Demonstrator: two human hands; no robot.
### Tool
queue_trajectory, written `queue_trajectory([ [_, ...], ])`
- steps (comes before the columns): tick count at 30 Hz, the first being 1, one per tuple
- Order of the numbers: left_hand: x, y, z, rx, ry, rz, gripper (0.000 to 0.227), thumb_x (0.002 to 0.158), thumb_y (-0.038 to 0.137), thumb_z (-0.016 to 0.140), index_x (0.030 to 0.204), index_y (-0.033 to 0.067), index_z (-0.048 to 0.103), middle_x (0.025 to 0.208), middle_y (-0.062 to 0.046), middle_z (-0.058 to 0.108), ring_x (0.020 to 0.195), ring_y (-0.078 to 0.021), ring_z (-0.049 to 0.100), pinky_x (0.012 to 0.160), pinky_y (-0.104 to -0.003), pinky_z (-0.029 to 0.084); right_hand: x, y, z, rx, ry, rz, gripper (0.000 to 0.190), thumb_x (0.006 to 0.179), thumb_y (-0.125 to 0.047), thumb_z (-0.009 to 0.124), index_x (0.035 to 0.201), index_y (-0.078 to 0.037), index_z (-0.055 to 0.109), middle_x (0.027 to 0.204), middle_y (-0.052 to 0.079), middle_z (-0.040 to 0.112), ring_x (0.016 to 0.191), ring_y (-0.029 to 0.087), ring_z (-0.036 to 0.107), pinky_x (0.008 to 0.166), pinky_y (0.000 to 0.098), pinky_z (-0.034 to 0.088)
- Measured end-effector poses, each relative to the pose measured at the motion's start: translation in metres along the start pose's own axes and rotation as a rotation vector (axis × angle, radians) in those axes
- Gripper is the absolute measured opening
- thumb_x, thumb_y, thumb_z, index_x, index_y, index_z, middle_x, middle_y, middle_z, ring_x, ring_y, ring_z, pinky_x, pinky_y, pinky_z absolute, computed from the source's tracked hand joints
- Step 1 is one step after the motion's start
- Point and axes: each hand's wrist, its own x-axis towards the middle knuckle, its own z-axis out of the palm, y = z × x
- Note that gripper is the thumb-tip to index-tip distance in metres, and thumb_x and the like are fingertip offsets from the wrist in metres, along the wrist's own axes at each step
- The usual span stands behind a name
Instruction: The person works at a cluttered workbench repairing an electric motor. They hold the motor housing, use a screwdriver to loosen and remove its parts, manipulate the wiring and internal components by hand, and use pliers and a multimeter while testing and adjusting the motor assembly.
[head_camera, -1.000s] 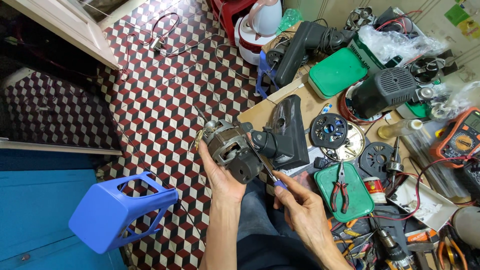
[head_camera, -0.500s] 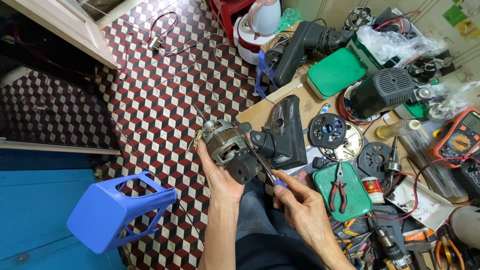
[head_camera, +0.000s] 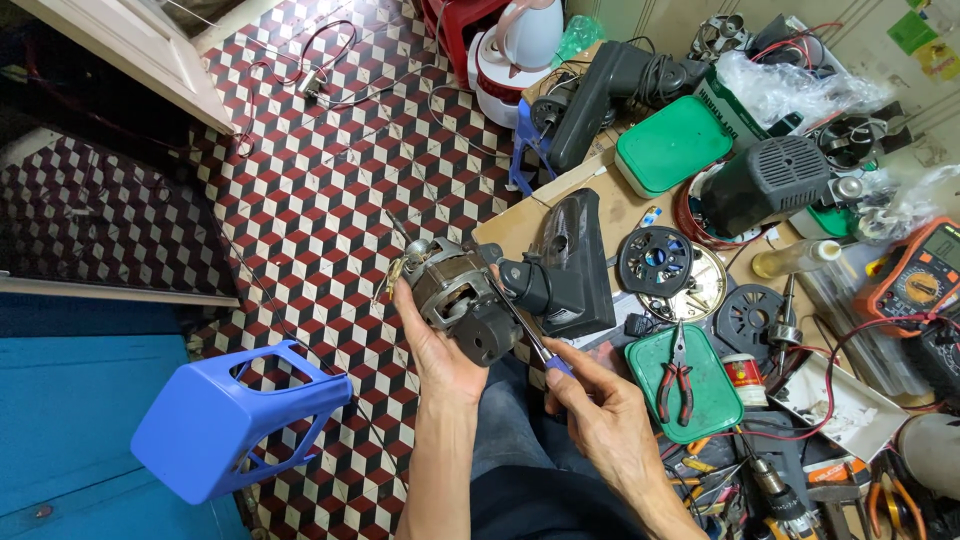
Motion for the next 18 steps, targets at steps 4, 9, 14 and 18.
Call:
queue_trajectory([
  [4, 0.001, 0.001, -0.005, 0.014, -0.04, 0.014, 0.077, 0.091, 0.067, 0.055, 0.139, 0.007, 0.055, 0.128, -0.018, 0.065, 0.114, -0.0323, 0.067, 0.1, -0.045, 0.057, -0.002, 0.011, 0.001, -0.159, 0.03, -0.264, 0.04, 0.095, -0.015, 0.068, 0.136, -0.011, 0.071, 0.073, 0.001, 0.066, 0.056, 0.005, 0.049, 0.048, 0.0234, 0.039],
  [9, 0.001, 0.001, -0.002, 0.007, -0.036, -0.019, 0.078, 0.088, 0.07, 0.057, 0.137, 0.0089, 0.058, 0.125, -0.016, 0.067, 0.111, -0.0308, 0.068, 0.097, -0.044, 0.057, -0.012, -0.005, 0.012, -0.721, 0.243, -0.928, 0.041, 0.093, -0.013, 0.07, 0.133, -0.011, 0.066, 0.088, 0.007, 0.072, 0.069, 0.015, 0.071, 0.062, 0.03, 0.056],
  [14, -0.006, 0.001, 0.014, 0.169, -0.024, 0.047, 0.077, 0.086, 0.066, 0.06, 0.131, 0.0034, 0.06, 0.117, -0.016, 0.069, 0.104, -0.0298, 0.069, 0.091, -0.043, 0.06, -0.012, -0.009, 0.019, -0.905, 0.392, -0.757, 0.038, 0.086, -0.016, 0.077, 0.124, -0.01, 0.073, 0.076, 0.013, 0.072, 0.061, 0.027, 0.071, 0.056, 0.0379, 0.055],
  [18, -0.006, -0.002, 0.013, 0.196, 0.01, 0.019, 0.077, 0.087, 0.066, 0.058, 0.13, 0.002, 0.061, 0.113, -0.017, 0.07, 0.099, -0.0298, 0.071, 0.087, -0.042, 0.06, -0.017, -0.011, 0.022, -0.817, 0.411, -0.643, 0.033, 0.086, -0.021, 0.077, 0.117, -0.01, 0.075, 0.082, 0.015, 0.076, 0.065, 0.025, 0.075, 0.055, 0.0345, 0.057],
])
